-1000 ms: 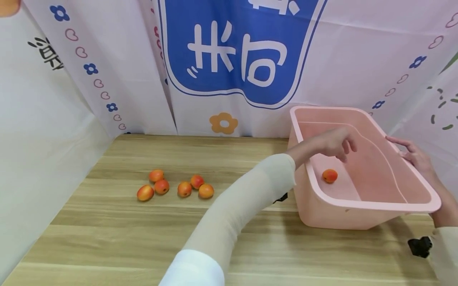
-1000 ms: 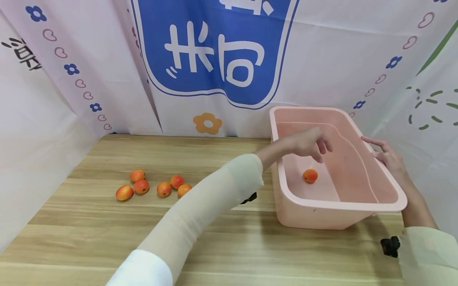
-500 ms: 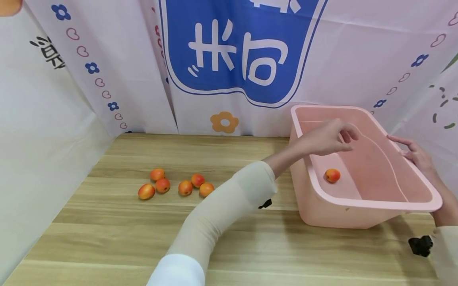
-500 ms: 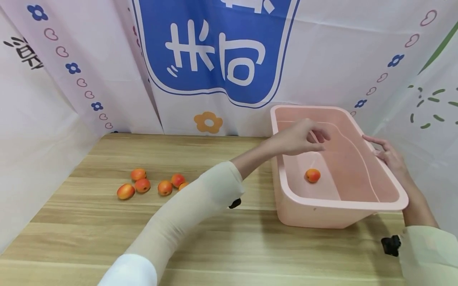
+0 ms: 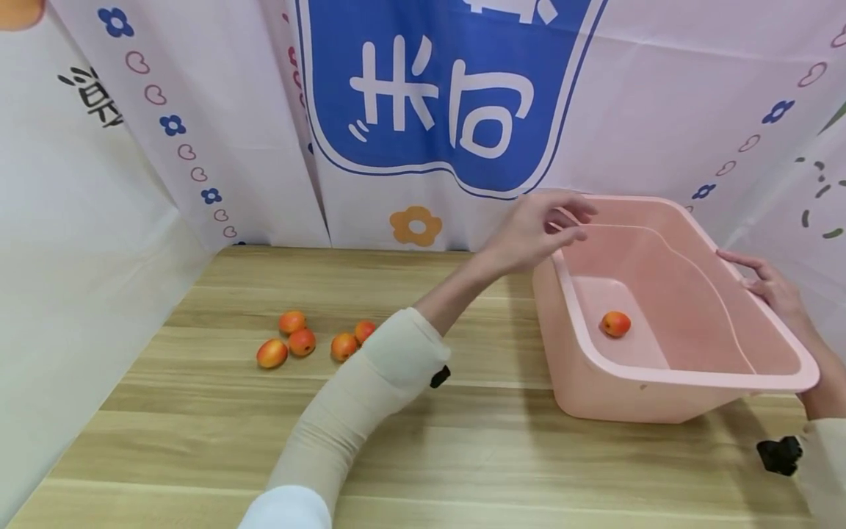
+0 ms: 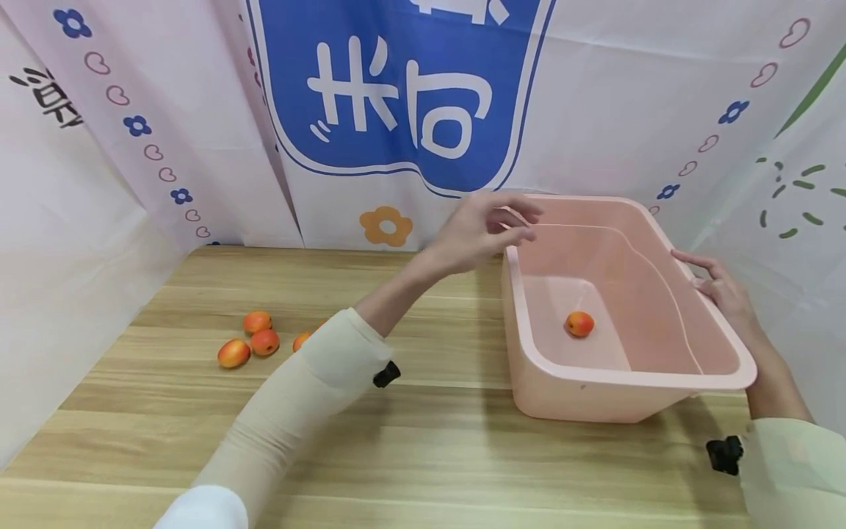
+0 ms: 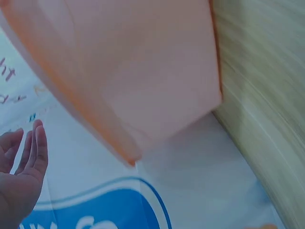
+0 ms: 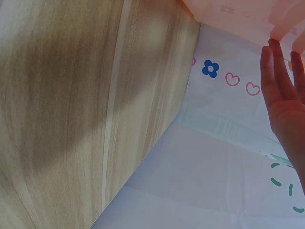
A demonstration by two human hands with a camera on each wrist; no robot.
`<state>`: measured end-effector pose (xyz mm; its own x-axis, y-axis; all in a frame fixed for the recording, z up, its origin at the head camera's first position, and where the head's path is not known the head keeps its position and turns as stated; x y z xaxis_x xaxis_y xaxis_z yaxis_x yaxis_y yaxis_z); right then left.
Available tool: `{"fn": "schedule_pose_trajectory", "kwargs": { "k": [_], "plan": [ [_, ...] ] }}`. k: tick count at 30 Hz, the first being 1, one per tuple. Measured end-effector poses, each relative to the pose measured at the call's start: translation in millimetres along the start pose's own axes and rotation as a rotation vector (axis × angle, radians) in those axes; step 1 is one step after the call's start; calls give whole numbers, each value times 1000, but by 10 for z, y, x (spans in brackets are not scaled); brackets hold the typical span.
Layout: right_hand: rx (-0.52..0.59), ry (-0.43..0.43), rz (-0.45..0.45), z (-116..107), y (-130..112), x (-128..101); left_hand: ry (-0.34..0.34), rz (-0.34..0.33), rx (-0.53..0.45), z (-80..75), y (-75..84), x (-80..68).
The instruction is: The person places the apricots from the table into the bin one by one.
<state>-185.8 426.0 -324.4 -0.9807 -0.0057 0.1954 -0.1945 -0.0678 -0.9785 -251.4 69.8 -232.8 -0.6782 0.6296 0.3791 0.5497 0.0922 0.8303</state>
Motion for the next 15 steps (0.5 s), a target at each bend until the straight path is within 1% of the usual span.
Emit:
{"fn": "schedule_pose_trajectory", "kwargs": {
  "k": [2,4,5,8,11,15],
  "plan": [
    [1,13,19,-8,-7,-3,49,18,-22,-95,-39,-70],
    [6,23,28,-15,-14,1,92,41,-12,-185,-78,-136],
    [-12,28,13,-16,-19,11,107,50,-9,-227,-97,-164],
    [-19,28,12,-25,-23,18,134,54,1,-337,-156,-251],
    [-18,16,1,-22,-13,23,145,22,-10,-423,-216,-345],
    [18,7,10,-17,3,17,140,-35,-10,-523,-293,-461]
  ]
}}
Point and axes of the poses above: each hand's wrist, its own x-axis towards the middle knuckle, its own z-axis out of the palm, y = z × x, the point moved 1 cm from there along x, towards the middle knuckle, and after that the axes turned 6 degrees about -x, right-handed, at the moved point
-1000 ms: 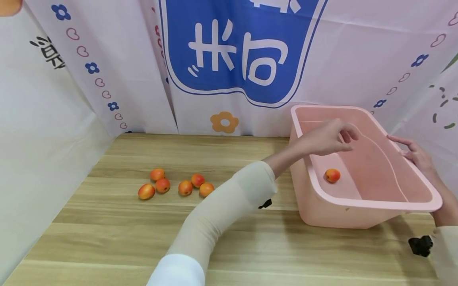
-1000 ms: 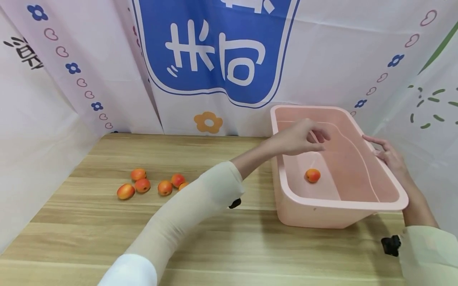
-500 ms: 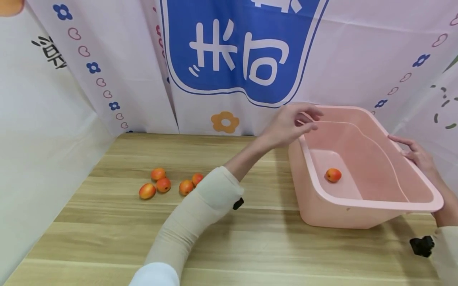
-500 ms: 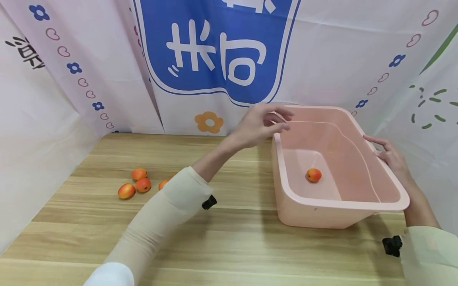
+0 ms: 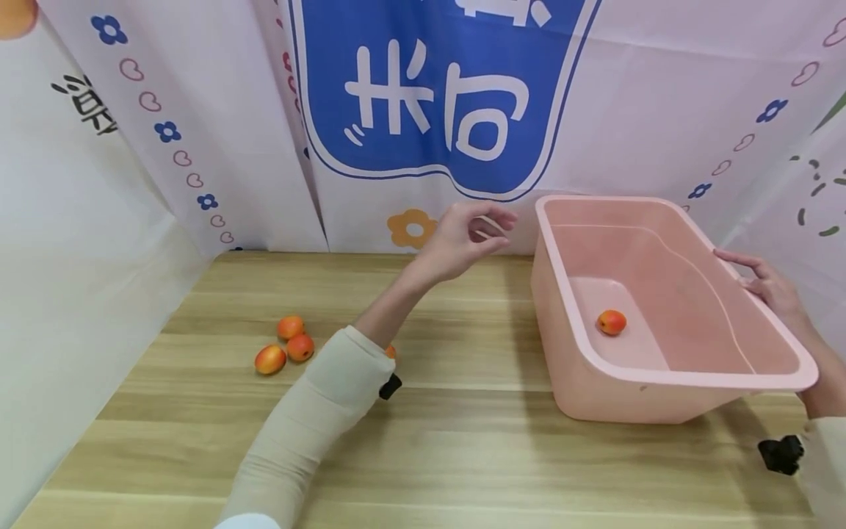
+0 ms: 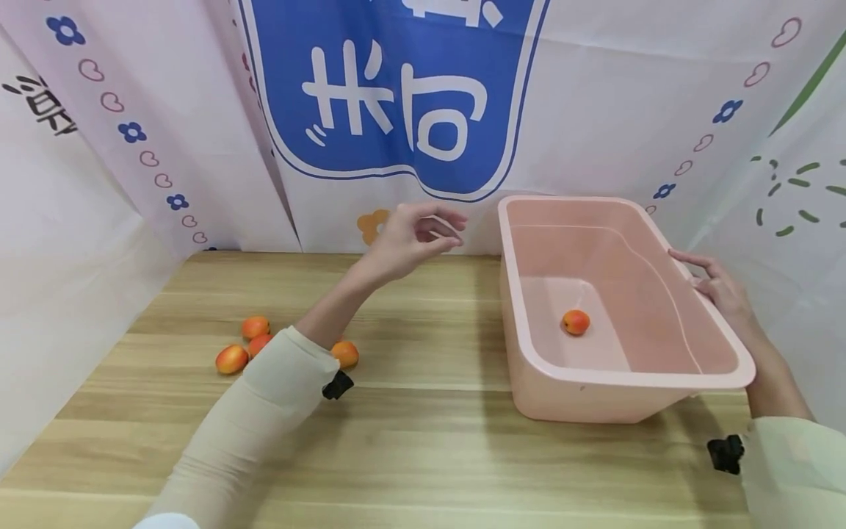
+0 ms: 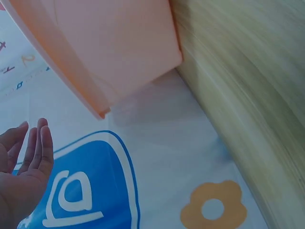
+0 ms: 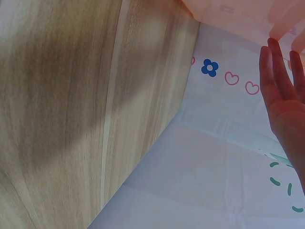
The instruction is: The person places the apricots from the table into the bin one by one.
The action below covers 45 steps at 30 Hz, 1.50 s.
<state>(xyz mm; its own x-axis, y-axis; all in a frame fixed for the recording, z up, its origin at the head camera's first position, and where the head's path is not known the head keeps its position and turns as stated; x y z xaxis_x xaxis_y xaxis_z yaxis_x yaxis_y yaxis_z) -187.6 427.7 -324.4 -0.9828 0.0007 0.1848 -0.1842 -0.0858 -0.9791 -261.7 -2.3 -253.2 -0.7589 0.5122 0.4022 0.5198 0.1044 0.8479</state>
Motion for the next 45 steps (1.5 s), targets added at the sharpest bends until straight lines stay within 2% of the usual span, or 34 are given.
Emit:
{"fn": "schedule_pose_trajectory", "kwargs": {
  "k": [9,15,20,24,32,39,45],
  "plan": [
    [16,3,27,-9,-3,4,16,-69,108,-306,-184,-203],
    [22,-39,-17,-27,18,18,2,-92,168,-523,-354,-384],
    [49,-69,-44,-21,27,38,-17,-139,215,-699,-447,-549],
    [46,-66,-26,-17,25,40,-30,-189,226,-796,-533,-659],
    [17,-29,-35,-27,39,32,-37,-203,247,-1024,-752,-836],
    [34,-27,-28,-29,30,21,-88,-306,341,-1363,-873,-1046],
    [97,-75,-38,-50,44,45,-97,-372,405,-1597,-927,-1273]
  ]
}}
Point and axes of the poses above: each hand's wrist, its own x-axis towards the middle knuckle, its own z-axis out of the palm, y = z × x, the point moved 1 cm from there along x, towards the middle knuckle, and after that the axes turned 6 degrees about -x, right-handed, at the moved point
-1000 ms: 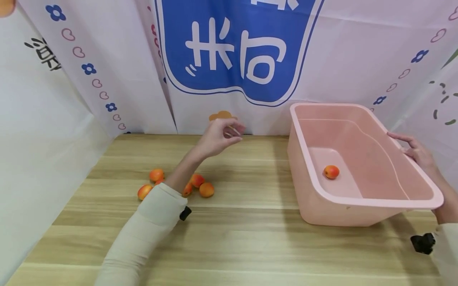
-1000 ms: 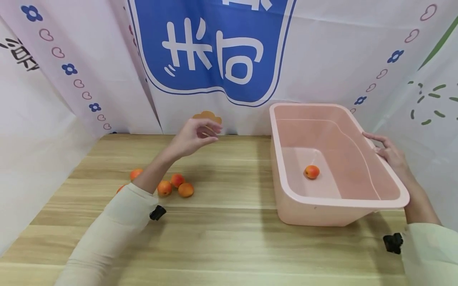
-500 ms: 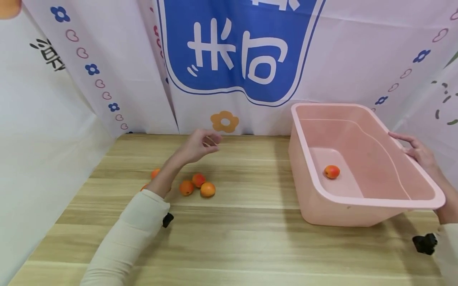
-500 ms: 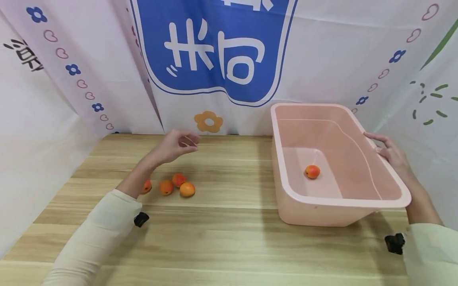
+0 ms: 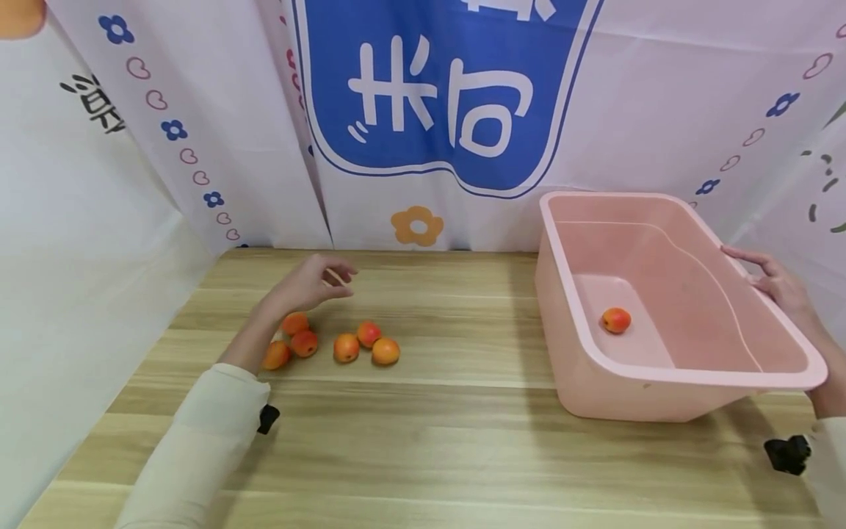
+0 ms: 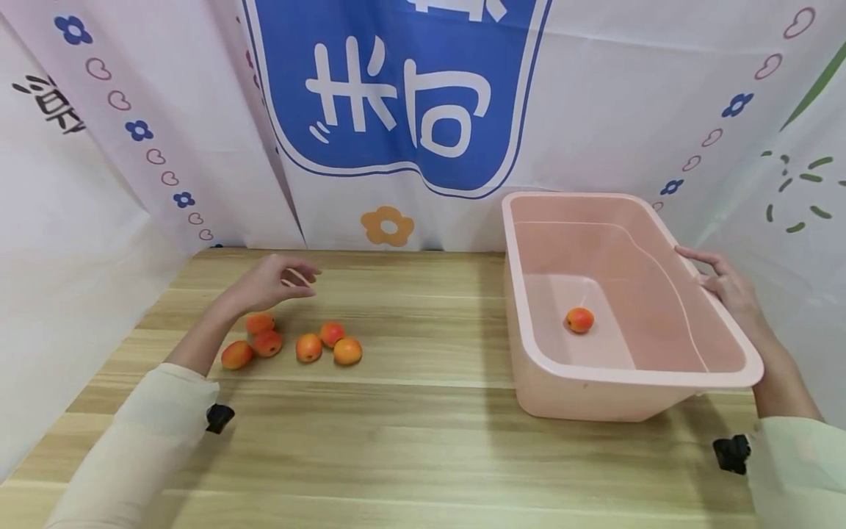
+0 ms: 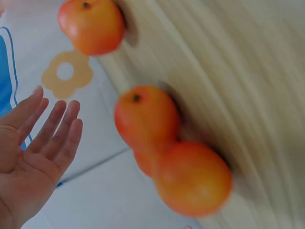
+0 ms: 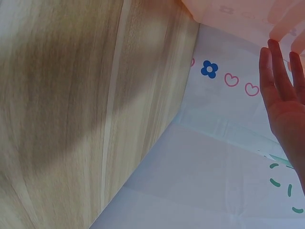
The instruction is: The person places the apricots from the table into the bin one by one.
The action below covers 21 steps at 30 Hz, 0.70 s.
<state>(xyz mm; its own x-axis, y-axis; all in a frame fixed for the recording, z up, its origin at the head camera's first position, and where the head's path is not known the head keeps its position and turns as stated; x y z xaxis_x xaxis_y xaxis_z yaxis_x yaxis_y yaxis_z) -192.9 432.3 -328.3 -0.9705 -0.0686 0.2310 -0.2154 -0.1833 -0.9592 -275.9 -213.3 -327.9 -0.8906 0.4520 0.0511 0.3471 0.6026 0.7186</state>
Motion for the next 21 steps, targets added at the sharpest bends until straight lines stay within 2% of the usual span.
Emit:
{"fn": "schedule_pose_trajectory", "kwargs": {
  "k": [7,12,21],
  "plan": [
    [-7,35,21,34,-27,-14,-72,-27,59,-165,-181,-189],
    [-58,43,28,46,-21,-21,-156,-76,50,-266,-315,-347],
    [-37,11,-1,25,-22,-14,-224,-151,32,-338,-449,-521]
  ]
}}
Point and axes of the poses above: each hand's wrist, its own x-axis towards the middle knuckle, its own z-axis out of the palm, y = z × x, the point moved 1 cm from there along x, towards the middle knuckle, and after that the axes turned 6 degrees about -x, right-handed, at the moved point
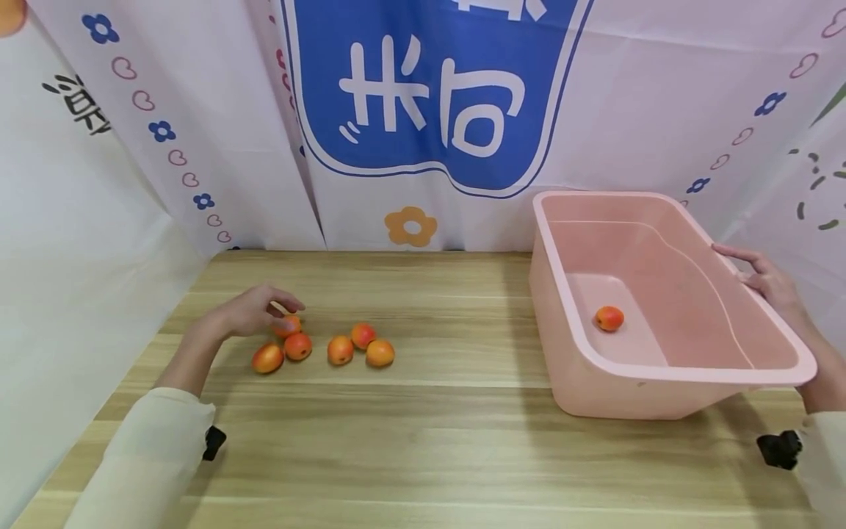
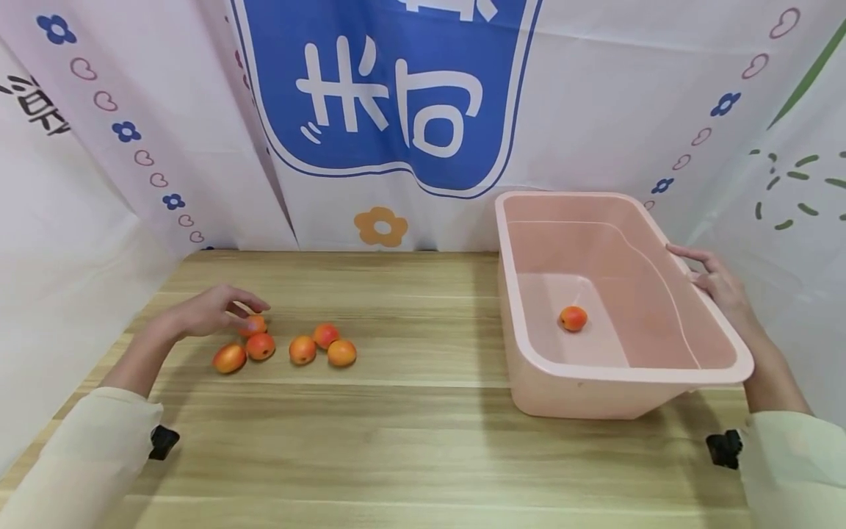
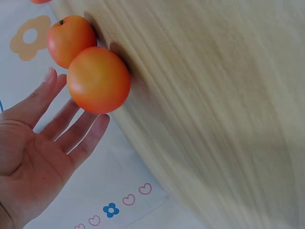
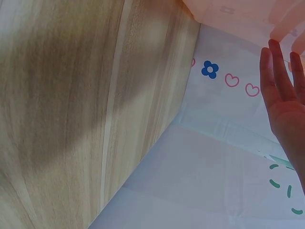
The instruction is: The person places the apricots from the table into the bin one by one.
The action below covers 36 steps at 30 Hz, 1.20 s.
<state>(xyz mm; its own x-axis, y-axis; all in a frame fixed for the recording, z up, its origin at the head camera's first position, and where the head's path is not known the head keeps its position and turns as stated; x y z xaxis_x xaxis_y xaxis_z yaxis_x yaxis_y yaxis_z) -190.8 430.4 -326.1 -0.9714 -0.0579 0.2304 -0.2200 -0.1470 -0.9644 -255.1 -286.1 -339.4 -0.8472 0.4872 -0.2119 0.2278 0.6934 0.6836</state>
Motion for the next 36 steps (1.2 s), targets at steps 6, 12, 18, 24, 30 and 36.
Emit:
{"fn": "schedule_pose_trajectory", "kwargs": {
  "k": [6,12,18,24,30,36],
  "plan": [
    [-53,47,41,19,-16,3,5,7,28,1,-46,-10],
    [-11,37,26,35,4,0,6,28,72,23,-63,21],
    [-30,27,13,27,21,14,1,-5,83,27,-50,21],
    [-94,12,-22,5,19,9,16,10,93,24,-40,13],
    [-116,30,-14,6,12,1,75,56,75,6,8,34],
    [-95,20,-8,16,-1,-12,111,99,52,5,132,108]
  ]
}}
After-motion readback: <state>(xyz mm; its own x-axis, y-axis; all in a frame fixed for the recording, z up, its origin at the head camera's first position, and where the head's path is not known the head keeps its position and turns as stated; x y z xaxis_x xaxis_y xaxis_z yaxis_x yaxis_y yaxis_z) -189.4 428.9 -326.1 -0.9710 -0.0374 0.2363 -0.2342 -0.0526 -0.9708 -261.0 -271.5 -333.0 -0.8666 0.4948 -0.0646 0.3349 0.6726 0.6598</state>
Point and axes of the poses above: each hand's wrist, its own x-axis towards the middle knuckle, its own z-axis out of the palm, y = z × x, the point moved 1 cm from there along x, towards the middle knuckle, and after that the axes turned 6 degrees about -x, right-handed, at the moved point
